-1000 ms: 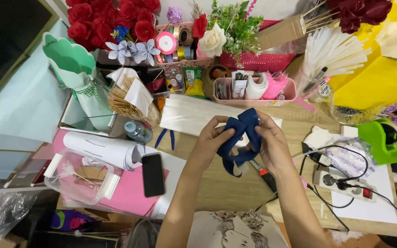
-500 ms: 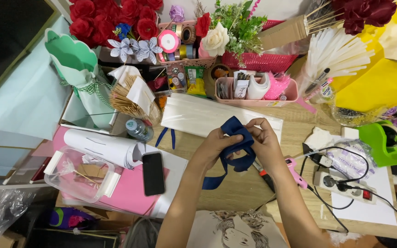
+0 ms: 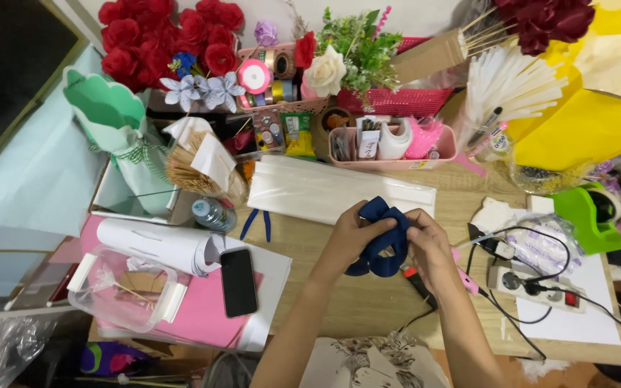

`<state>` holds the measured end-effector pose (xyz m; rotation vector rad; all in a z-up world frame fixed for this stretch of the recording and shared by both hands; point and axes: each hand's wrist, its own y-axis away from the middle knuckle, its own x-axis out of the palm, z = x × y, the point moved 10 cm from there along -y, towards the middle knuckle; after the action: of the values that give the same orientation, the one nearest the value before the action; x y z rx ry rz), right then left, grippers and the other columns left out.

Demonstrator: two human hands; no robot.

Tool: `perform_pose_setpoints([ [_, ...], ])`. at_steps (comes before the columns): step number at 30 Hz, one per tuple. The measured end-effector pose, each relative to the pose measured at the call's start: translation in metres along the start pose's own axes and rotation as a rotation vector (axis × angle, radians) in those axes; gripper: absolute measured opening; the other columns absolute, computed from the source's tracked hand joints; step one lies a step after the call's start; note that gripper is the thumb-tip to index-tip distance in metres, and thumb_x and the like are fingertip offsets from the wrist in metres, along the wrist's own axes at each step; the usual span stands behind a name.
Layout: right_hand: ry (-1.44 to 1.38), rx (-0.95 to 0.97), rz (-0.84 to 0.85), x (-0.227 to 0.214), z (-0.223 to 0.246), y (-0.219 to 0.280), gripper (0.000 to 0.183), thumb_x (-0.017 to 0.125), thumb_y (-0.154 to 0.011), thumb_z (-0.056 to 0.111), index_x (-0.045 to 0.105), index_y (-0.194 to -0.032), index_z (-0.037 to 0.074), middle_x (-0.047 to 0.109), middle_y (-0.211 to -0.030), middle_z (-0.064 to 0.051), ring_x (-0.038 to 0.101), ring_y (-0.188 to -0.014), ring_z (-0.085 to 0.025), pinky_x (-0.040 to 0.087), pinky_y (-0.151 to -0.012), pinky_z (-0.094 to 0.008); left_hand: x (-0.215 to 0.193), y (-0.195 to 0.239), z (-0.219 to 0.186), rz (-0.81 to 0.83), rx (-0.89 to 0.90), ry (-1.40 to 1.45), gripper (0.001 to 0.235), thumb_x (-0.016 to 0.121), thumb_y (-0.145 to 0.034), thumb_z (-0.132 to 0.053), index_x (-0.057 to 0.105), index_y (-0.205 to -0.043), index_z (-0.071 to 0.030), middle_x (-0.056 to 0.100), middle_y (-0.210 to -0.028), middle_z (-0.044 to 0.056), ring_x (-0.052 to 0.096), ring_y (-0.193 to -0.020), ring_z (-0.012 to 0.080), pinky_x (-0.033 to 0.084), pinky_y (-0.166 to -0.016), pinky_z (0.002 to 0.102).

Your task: The person ties a blue ribbon into a bow using a hot glue gun to secure the center. They then retrieve a roll of green tape, cut a piece, and apply it to the back of the bow to reinforce the knot.

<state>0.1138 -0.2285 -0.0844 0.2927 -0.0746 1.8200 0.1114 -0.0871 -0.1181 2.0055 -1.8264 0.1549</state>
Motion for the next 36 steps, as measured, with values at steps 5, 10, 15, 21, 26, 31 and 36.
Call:
perform_pose_setpoints([
  [5, -0.026, -0.063, -0.322, -0.059, 0.028, 0.048, 0.016, 0.067, -0.098, 0.018, 0.062, -0.092, 0.004, 0.051, -0.075, -0.001, 0.058, -0.063, -0.011, 0.047, -0.053, -0.021, 0.099, 0.018, 0.000, 0.214, -0.108, 0.116, 0.022, 0.083, -0.087, -0.011, 0.063, -0.091, -0.003, 0.062, -0.061, 0.012, 0.070, -0.052, 0.0208, 0.058, -0.045, 0.028],
  [10, -0.092, -0.218, -0.749, -0.142, 0.077, 0.128, 0.015, 0.065, -0.101, 0.014, 0.062, -0.091, 0.002, 0.050, -0.070, 0.000, 0.057, -0.058, -0.011, 0.049, -0.047, -0.022, 0.223, 0.042, 0.032, 0.534, -0.270, 0.166, 0.021, 0.081, -0.091, -0.009, 0.062, -0.096, -0.002, 0.062, -0.068, 0.010, 0.072, -0.060, 0.0227, 0.063, -0.052, 0.032],
  [15, -0.093, -0.354, -1.122, -0.190, 0.112, 0.229, 0.015, 0.063, -0.101, 0.010, 0.061, -0.090, 0.001, 0.046, -0.067, -0.001, 0.054, -0.051, -0.010, 0.048, -0.039, -0.022, 0.317, 0.100, 0.061, 0.871, -0.375, 0.089, 0.023, 0.083, -0.088, -0.012, 0.062, -0.092, -0.003, 0.065, -0.068, 0.012, 0.070, -0.051, 0.0206, 0.060, -0.045, 0.031],
  [21, 0.067, -0.379, -1.396, -0.231, 0.099, 0.324, 0.016, 0.063, -0.101, 0.016, 0.063, -0.089, 0.006, 0.046, -0.064, 0.000, 0.048, -0.048, -0.007, 0.043, -0.036, -0.021, 0.381, 0.160, 0.061, 1.178, -0.383, 0.007, 0.029, 0.084, -0.085, -0.014, 0.060, -0.099, -0.004, 0.063, -0.073, 0.008, 0.071, -0.058, 0.0195, 0.062, -0.050, 0.032],
  [26, 0.060, -0.391, -1.510, -0.243, 0.082, 0.362, 0.013, 0.062, -0.102, 0.016, 0.062, -0.092, 0.007, 0.047, -0.062, 0.000, 0.046, -0.046, -0.006, 0.041, -0.036, -0.019, 0.393, 0.186, 0.070, 1.279, -0.423, -0.068, 0.032, 0.084, -0.084, -0.012, 0.060, -0.104, -0.004, 0.062, -0.077, 0.005, 0.070, -0.067, 0.0155, 0.064, -0.058, 0.031],
  [31, 0.054, -0.363, -1.499, -0.240, 0.083, 0.347, 0.012, 0.062, -0.100, 0.015, 0.063, -0.091, 0.007, 0.047, -0.059, 0.000, 0.047, -0.045, -0.006, 0.039, -0.036, -0.017, 0.387, 0.176, 0.035, 1.309, -0.193, -0.334, 0.028, 0.081, -0.087, -0.017, 0.060, -0.102, -0.008, 0.064, -0.082, 0.007, 0.068, -0.077, 0.0166, 0.062, -0.065, 0.033],
  [36, 0.049, -0.327, -1.355, -0.235, 0.089, 0.293, 0.013, 0.062, -0.100, 0.014, 0.065, -0.090, 0.007, 0.047, -0.058, 0.000, 0.046, -0.046, -0.005, 0.037, -0.038, -0.017, 0.356, 0.136, 0.044, 1.246, -0.031, -0.550, 0.024, 0.078, -0.089, -0.014, 0.059, -0.103, -0.006, 0.065, -0.082, 0.013, 0.072, -0.079, 0.0242, 0.062, -0.068, 0.038],
])
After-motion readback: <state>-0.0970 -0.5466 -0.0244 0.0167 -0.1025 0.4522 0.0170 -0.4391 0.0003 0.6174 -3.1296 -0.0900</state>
